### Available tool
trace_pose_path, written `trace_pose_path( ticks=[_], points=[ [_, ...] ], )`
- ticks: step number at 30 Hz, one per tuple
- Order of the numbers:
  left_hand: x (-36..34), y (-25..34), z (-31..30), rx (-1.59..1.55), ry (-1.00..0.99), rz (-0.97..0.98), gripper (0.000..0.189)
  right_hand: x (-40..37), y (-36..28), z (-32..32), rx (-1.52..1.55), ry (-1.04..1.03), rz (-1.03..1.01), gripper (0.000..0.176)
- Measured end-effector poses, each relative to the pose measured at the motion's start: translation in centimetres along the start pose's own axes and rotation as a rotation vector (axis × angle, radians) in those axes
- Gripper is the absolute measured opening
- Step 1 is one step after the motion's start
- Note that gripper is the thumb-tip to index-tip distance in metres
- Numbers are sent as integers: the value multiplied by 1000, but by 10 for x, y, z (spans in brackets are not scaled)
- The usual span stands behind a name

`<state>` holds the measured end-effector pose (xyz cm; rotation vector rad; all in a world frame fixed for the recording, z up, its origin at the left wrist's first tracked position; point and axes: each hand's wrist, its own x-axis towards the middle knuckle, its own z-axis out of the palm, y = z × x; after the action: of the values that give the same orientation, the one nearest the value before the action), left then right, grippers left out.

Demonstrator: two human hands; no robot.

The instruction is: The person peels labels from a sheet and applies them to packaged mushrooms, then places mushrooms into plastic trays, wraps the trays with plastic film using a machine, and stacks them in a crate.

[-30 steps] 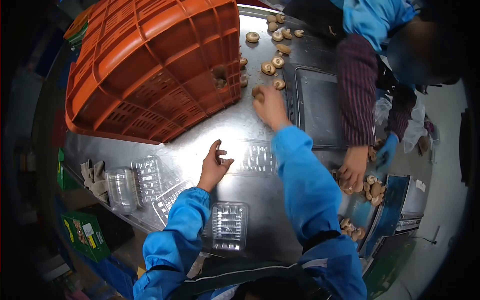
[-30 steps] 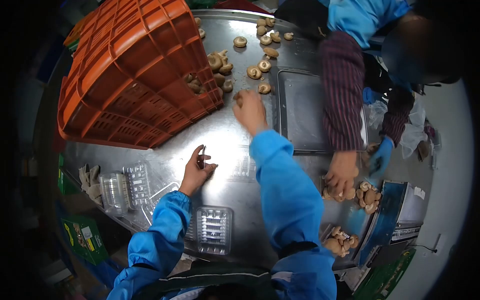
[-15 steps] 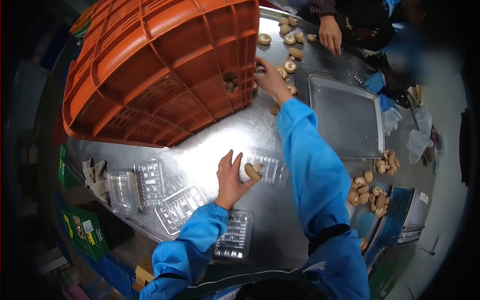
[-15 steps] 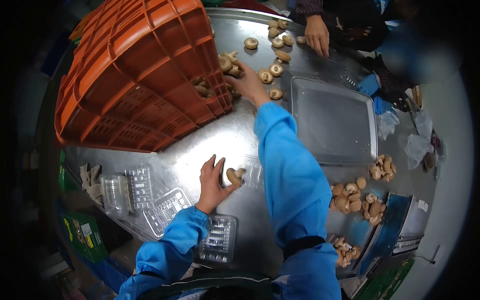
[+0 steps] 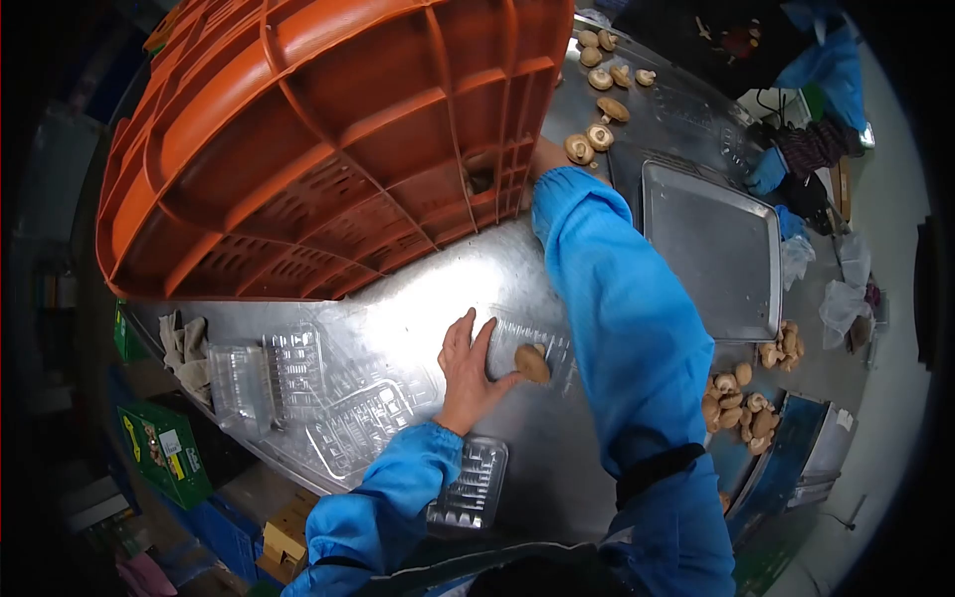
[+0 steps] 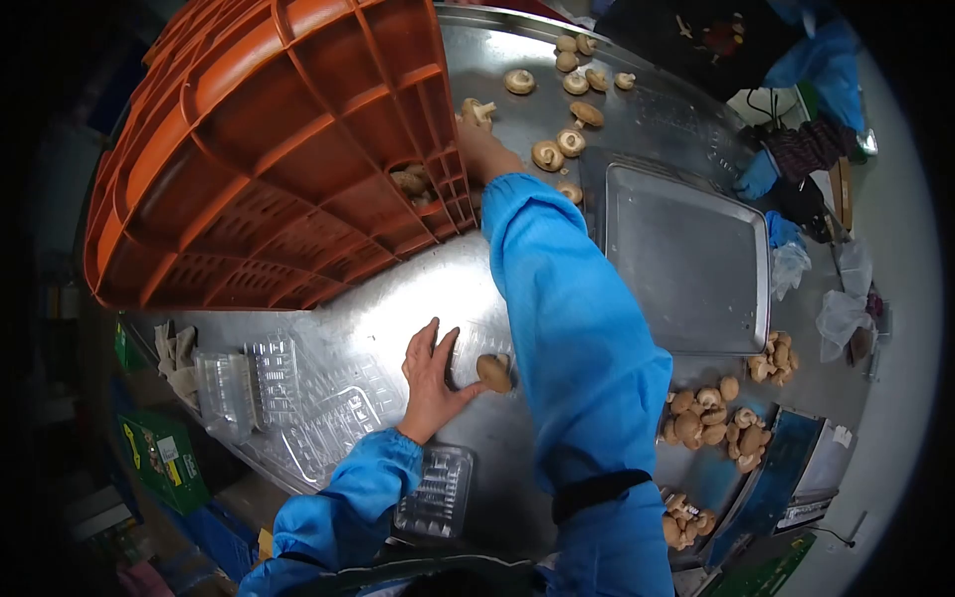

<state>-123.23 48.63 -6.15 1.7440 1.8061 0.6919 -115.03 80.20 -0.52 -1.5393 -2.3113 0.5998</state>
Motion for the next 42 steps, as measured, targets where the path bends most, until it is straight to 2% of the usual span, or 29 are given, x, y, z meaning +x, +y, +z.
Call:
trace_pose_path(
  ticks=[5,6,7,9,11,13,16,17,19,21,23,25,27,28,30,31,32,33,34,35,37,39,41,42],
  points=[
    [-4,-4,5,-25,16,-4,91,-2,23,-5,8,-71,6,59],
    [-4,-5,7,-13,50,-1,91,-1,43,5,40,42,0,67],
    [-5,-4,9,-2,84,2,90,-21,40,-7,37,36,9,67],
    [-6,-1,13,-25,112,0,91,-74,29,-35,255,82,73,69],
    [-13,-4,15,-80,136,5,94,-126,12,-51,353,-8,93,70],
    [-13,-2,9,-112,130,0,100,-179,-4,-51,335,-11,68,70],
    [-16,4,-5,-198,110,40,116,-237,-26,-19,245,-34,-123,68],
    [-18,3,-6,-200,107,47,116,-249,-30,-1,246,-54,-178,67],
    [-20,3,-9,-310,77,66,116,-268,-45,18,154,-74,-122,66],
    [-20,1,-6,-341,57,49,113,-265,-45,20,65,-101,-70,66],
    [-20,-11,3,-270,36,109,107,-234,-27,9,254,-87,-94,66],
    [-21,-8,3,-249,41,89,102,-184,-1,1,299,-89,-58,64],
    [-20,-7,2,-245,66,80,99,-152,9,14,106,194,8,60],
    [-19,-6,2,-242,68,76,99,-139,17,23,110,191,5,60],
    [-21,-6,0,-242,145,57,87,-118,29,42,-192,364,-110,54],
    [-24,-5,-5,-237,140,47,87,-113,30,44,-184,355,-107,54],
    [-25,-3,-9,-196,178,3,79,-108,32,44,-169,258,-61,56],
    [-26,1,-14,-156,215,-42,72,-109,33,43,-157,160,-15,59],
    [-27,10,-25,-119,243,-69,61,-115,30,40,-135,181,-21,57],
    [-28,12,-28,-119,236,-71,61,-123,27,36,-134,177,-15,57],
    [-30,12,-32,-322,233,-166,58,-151,9,18,27,386,-44,55],
    [-27,12,-31,-315,264,-118,56,-195,-10,-8,28,320,48,51],
    [-22,16,-27,-417,345,-78,53,-242,-17,-19,29,289,49,46],
    [-18,17,-25,-456,351,-40,55,-265,-18,-24,-4,207,59,44]
  ],
)
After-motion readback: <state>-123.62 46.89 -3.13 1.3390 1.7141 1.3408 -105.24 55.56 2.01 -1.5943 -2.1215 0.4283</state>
